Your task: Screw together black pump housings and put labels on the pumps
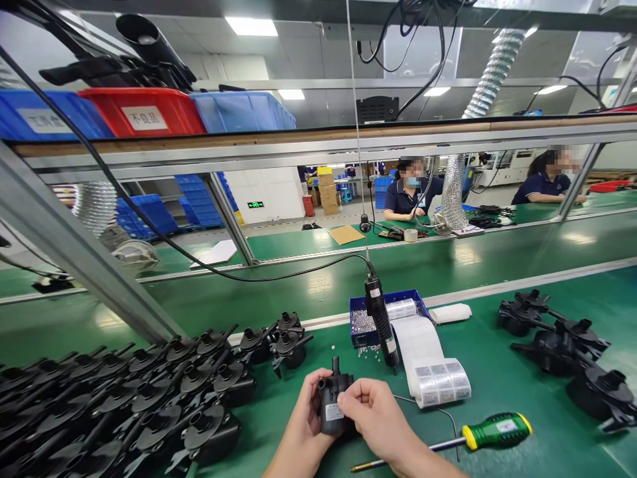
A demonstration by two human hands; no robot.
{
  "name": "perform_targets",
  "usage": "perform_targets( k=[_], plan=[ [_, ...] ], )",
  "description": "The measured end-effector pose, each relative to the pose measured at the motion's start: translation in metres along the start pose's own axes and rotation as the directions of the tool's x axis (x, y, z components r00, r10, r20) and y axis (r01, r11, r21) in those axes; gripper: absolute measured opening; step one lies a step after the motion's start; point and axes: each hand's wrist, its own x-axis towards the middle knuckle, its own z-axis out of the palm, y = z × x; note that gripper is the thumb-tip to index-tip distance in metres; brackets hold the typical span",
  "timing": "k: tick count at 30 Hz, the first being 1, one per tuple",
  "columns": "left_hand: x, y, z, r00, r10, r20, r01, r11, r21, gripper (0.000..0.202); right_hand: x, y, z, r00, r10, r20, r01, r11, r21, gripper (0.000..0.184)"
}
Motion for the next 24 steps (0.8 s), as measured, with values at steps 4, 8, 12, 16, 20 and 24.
perform_targets(
  k=[4, 8, 12, 16, 20, 24],
  plan=[
    [0.0, 0.003, 0.001, 1.0, -0.014, 0.001, 0.014, 1.0, 0.01, 0.071, 0.003, 0.008, -0.002, 1.0, -0.01, -0.007, 0.01, 1.0, -0.003, 0.081],
    [-0.002, 0.005, 0.001, 1.0, -0.014, 0.011, 0.014, 1.0, 0.022, 0.073, 0.005, 0.01, -0.003, 0.999, -0.028, -0.022, 0.027, 0.999, -0.028, 0.077],
    [-0.002, 0.008, 0.002, 1.0, -0.022, 0.011, 0.022, 0.999, 0.031, 0.072, -0.002, 0.002, -0.001, 0.995, -0.097, -0.014, 0.095, 0.988, -0.119, 0.061],
    [0.0, 0.007, 0.001, 1.0, -0.006, -0.005, 0.007, 0.999, 0.044, 0.07, -0.009, -0.009, -0.003, 0.966, -0.259, -0.012, 0.227, 0.868, -0.443, 0.035],
    [-0.001, -0.003, -0.003, 0.995, 0.042, -0.095, -0.042, 0.999, 0.004, 0.086, -0.008, -0.017, -0.008, 0.956, -0.292, -0.037, 0.231, 0.823, -0.518, 0.037],
    [-0.003, -0.009, -0.017, 0.965, 0.169, -0.199, -0.131, 0.973, 0.191, 0.074, 0.001, -0.008, 0.0, 0.963, -0.27, -0.012, 0.204, 0.757, -0.621, 0.065]
  ],
)
